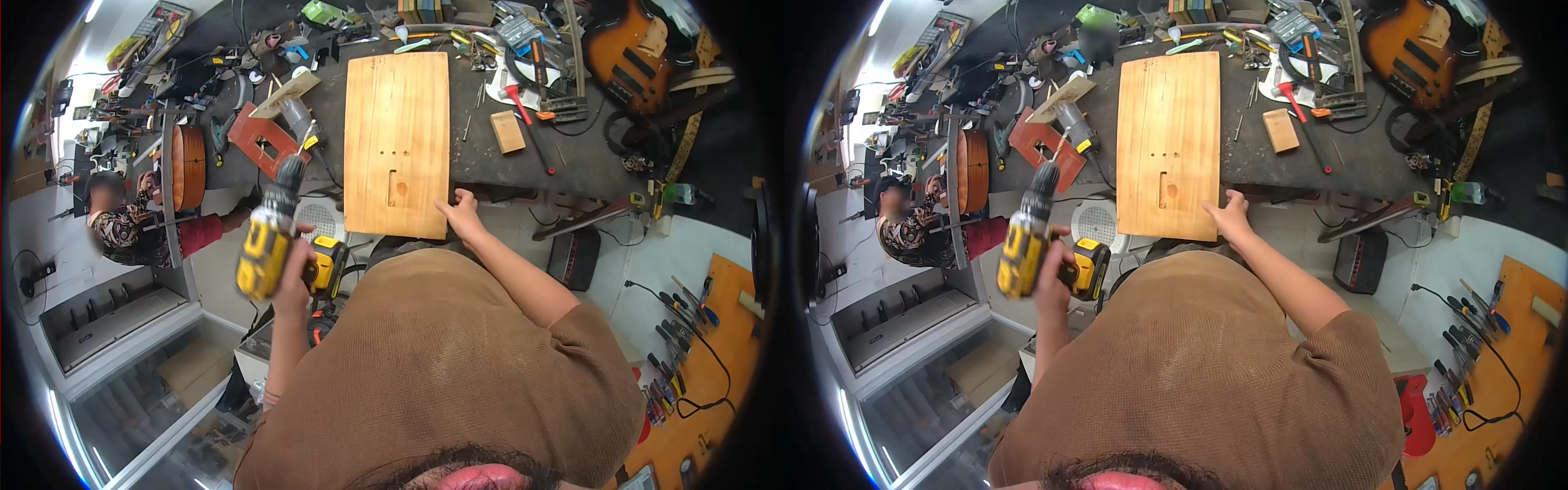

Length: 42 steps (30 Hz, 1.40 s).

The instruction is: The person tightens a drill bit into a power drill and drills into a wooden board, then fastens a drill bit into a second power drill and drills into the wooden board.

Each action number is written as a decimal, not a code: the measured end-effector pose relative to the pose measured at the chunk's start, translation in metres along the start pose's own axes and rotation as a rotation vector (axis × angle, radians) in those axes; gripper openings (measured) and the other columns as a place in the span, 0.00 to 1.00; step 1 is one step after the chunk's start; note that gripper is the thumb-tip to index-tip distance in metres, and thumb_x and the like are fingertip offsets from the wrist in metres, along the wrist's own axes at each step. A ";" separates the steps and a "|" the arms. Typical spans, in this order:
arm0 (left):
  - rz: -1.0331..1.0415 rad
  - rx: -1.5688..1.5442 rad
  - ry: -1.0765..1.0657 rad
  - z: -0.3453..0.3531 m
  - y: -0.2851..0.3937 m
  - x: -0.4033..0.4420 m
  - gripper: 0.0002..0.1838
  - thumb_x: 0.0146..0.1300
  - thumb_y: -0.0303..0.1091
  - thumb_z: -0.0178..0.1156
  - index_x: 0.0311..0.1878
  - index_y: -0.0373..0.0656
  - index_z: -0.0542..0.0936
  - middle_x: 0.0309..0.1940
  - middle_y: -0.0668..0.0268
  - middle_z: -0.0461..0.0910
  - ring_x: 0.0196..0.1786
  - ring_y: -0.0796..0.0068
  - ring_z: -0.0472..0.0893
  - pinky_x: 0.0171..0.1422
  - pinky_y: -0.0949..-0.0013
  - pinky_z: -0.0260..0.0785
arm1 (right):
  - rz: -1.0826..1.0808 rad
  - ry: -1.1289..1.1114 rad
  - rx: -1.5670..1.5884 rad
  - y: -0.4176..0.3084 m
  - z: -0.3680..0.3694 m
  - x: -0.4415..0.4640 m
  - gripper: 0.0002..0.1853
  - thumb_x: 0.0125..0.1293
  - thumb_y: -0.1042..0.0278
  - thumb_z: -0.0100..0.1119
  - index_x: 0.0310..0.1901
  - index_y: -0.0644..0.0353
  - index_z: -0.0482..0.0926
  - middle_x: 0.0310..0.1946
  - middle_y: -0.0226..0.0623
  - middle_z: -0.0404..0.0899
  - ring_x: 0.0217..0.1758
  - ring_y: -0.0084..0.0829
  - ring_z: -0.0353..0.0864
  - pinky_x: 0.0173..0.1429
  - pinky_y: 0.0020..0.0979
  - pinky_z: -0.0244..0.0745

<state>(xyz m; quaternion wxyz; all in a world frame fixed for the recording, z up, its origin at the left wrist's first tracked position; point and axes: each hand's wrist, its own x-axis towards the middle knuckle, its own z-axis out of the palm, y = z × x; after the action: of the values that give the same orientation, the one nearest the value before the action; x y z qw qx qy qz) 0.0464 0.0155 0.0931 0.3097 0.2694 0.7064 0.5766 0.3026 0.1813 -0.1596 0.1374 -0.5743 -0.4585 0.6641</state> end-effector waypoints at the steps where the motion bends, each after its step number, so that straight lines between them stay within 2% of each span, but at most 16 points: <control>1: -0.134 -0.024 -0.014 -0.008 0.004 0.015 0.10 0.77 0.29 0.66 0.56 0.35 0.87 0.33 0.69 0.84 0.34 0.83 0.80 0.42 0.75 0.72 | 0.041 0.009 0.022 0.038 0.012 0.018 0.45 0.78 0.47 0.75 0.78 0.77 0.67 0.74 0.58 0.78 0.80 0.45 0.79 0.83 0.43 0.74; 2: -0.249 -0.066 -0.047 -0.016 0.000 0.032 0.10 0.78 0.31 0.66 0.55 0.35 0.87 0.32 0.70 0.83 0.32 0.82 0.80 0.39 0.74 0.72 | 0.080 0.020 0.044 0.064 0.022 0.031 0.46 0.77 0.47 0.77 0.78 0.78 0.68 0.74 0.59 0.79 0.80 0.45 0.80 0.81 0.42 0.76; 3: -0.300 -0.025 -0.084 -0.025 -0.012 0.046 0.10 0.77 0.31 0.67 0.54 0.35 0.88 0.33 0.69 0.85 0.32 0.82 0.80 0.38 0.73 0.73 | 0.165 -0.093 0.242 0.072 0.030 0.040 0.42 0.79 0.47 0.75 0.77 0.77 0.71 0.71 0.56 0.83 0.74 0.42 0.84 0.78 0.40 0.79; 4: -0.353 0.018 -0.125 -0.032 -0.022 0.061 0.09 0.77 0.30 0.68 0.54 0.36 0.88 0.34 0.69 0.86 0.31 0.82 0.80 0.37 0.73 0.73 | 0.145 -0.119 0.293 0.074 0.034 0.040 0.42 0.80 0.47 0.75 0.77 0.76 0.70 0.71 0.55 0.84 0.73 0.41 0.85 0.78 0.40 0.80; 6: -0.304 0.100 -0.180 -0.032 -0.039 0.080 0.09 0.75 0.29 0.74 0.53 0.38 0.89 0.40 0.69 0.90 0.34 0.83 0.82 0.38 0.72 0.75 | 0.107 -0.160 0.401 0.080 0.038 0.040 0.41 0.81 0.47 0.73 0.78 0.75 0.70 0.70 0.53 0.85 0.71 0.39 0.86 0.77 0.39 0.80; 9: -0.413 0.271 -0.321 -0.045 -0.073 0.109 0.14 0.72 0.33 0.80 0.55 0.40 0.90 0.40 0.72 0.90 0.37 0.83 0.85 0.42 0.71 0.78 | 0.155 -0.163 0.359 0.079 0.036 0.026 0.41 0.82 0.46 0.72 0.80 0.72 0.69 0.74 0.51 0.83 0.74 0.38 0.84 0.78 0.39 0.78; 10: -0.392 0.269 -0.373 -0.041 -0.076 0.117 0.14 0.72 0.33 0.81 0.55 0.39 0.90 0.40 0.73 0.90 0.38 0.82 0.86 0.45 0.70 0.79 | 0.157 -0.174 0.353 0.079 0.035 0.021 0.41 0.82 0.46 0.72 0.80 0.72 0.69 0.74 0.51 0.82 0.74 0.38 0.84 0.79 0.40 0.78; 12: -0.283 0.342 -0.473 -0.032 -0.080 0.128 0.13 0.73 0.33 0.80 0.54 0.40 0.90 0.38 0.74 0.88 0.34 0.85 0.82 0.40 0.72 0.76 | 0.184 -0.163 0.313 0.079 0.034 0.000 0.44 0.82 0.43 0.71 0.82 0.70 0.68 0.76 0.51 0.81 0.77 0.39 0.82 0.82 0.41 0.75; 14: -0.218 0.361 -0.581 -0.023 -0.078 0.138 0.15 0.72 0.34 0.81 0.55 0.38 0.89 0.36 0.74 0.87 0.34 0.85 0.82 0.40 0.71 0.76 | 0.263 -0.158 0.297 0.074 0.032 -0.019 0.45 0.82 0.42 0.71 0.83 0.70 0.67 0.76 0.51 0.81 0.79 0.39 0.80 0.83 0.41 0.73; 17: -0.238 0.462 -0.653 -0.010 -0.081 0.141 0.24 0.71 0.31 0.80 0.67 0.36 0.84 0.49 0.65 0.91 0.49 0.76 0.88 0.57 0.67 0.80 | 0.267 -0.162 0.283 0.086 0.031 -0.035 0.43 0.82 0.43 0.70 0.83 0.69 0.68 0.76 0.50 0.81 0.79 0.39 0.81 0.83 0.41 0.74; 19: -0.227 0.490 -0.730 -0.001 -0.083 0.140 0.33 0.70 0.26 0.77 0.77 0.37 0.79 0.64 0.57 0.91 0.64 0.69 0.90 0.73 0.64 0.78 | 0.272 -0.179 0.277 0.099 0.029 -0.040 0.43 0.83 0.43 0.69 0.83 0.69 0.69 0.76 0.50 0.81 0.79 0.39 0.81 0.83 0.41 0.74; 22: -0.263 0.492 -0.748 0.013 -0.079 0.134 0.33 0.69 0.25 0.76 0.77 0.36 0.79 0.64 0.57 0.91 0.66 0.66 0.90 0.75 0.64 0.77 | 0.302 -0.194 0.249 0.113 0.027 -0.042 0.43 0.83 0.42 0.69 0.83 0.70 0.68 0.76 0.50 0.81 0.79 0.39 0.81 0.82 0.41 0.74; 27: -0.239 0.549 -0.773 0.023 -0.082 0.122 0.33 0.68 0.23 0.74 0.77 0.41 0.80 0.63 0.59 0.91 0.64 0.66 0.91 0.73 0.65 0.78 | 0.277 -0.174 0.220 0.106 0.026 -0.045 0.44 0.83 0.42 0.68 0.84 0.71 0.67 0.76 0.52 0.81 0.79 0.40 0.81 0.83 0.41 0.74; 36: -0.220 0.583 -0.766 0.034 -0.093 0.120 0.32 0.68 0.24 0.74 0.75 0.43 0.81 0.62 0.57 0.92 0.64 0.60 0.92 0.71 0.64 0.80 | 0.281 -0.165 0.264 0.107 0.019 -0.042 0.44 0.83 0.43 0.70 0.83 0.70 0.68 0.76 0.49 0.82 0.78 0.39 0.82 0.82 0.40 0.75; 42: -0.104 0.675 -0.828 0.044 -0.093 0.121 0.34 0.65 0.25 0.74 0.75 0.46 0.80 0.61 0.51 0.92 0.65 0.46 0.90 0.69 0.57 0.82 | 0.260 -0.179 0.284 0.105 0.016 -0.041 0.39 0.84 0.48 0.69 0.82 0.68 0.70 0.74 0.45 0.84 0.76 0.35 0.83 0.80 0.39 0.76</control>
<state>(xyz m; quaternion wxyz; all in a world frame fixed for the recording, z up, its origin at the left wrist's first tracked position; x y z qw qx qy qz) -0.0026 0.1154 -0.0196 0.4868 0.5237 0.6835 0.1467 0.3371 0.0879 -0.2149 0.0888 -0.5420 -0.2927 0.7827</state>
